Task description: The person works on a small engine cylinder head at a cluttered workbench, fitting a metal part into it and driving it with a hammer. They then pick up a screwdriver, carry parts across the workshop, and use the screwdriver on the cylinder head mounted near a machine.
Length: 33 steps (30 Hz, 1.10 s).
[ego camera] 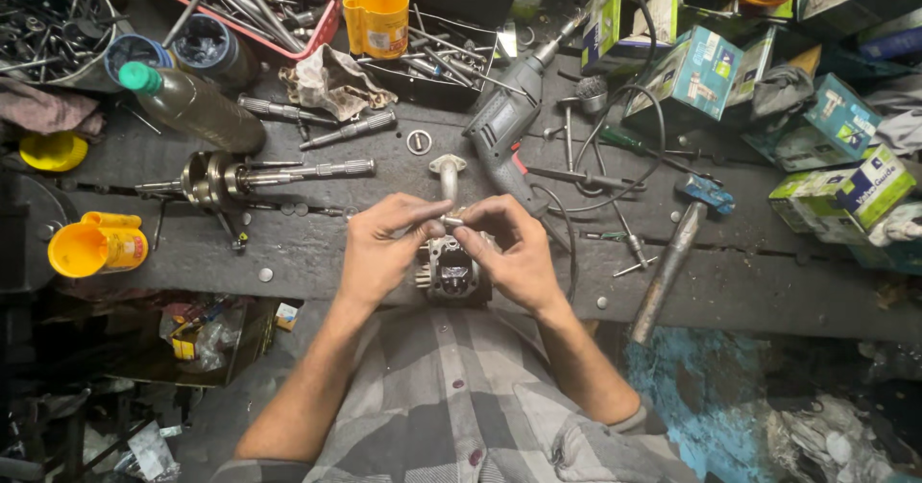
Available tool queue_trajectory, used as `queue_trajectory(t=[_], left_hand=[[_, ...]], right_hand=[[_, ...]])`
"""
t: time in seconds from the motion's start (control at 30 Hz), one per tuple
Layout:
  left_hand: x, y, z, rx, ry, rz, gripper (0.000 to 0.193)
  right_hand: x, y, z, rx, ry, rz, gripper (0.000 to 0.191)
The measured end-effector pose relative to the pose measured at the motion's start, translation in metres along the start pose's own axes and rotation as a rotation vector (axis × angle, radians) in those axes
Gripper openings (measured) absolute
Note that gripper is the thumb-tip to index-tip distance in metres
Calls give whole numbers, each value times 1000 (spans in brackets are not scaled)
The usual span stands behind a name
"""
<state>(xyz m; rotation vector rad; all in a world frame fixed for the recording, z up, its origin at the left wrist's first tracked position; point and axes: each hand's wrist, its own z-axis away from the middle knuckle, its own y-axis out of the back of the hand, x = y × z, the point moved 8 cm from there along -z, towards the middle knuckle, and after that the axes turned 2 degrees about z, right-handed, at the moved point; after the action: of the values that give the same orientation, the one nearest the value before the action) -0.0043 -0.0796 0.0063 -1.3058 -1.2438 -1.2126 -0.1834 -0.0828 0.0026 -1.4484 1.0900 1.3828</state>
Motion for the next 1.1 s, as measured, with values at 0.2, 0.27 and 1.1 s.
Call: queue_trajectory(t=[0.2,0.27,1.1], left_hand=[[13,31,-63,-31,27,6,26],[20,38,-73,-65,12,-32,24],[-25,-10,-126,-807,-228,-982,15]], right_hand=[[-6,-7,-67,17,-22,18,23],[-2,-12,-75,14,-39,-4,21],[57,24,-80,211,-204,31,13]])
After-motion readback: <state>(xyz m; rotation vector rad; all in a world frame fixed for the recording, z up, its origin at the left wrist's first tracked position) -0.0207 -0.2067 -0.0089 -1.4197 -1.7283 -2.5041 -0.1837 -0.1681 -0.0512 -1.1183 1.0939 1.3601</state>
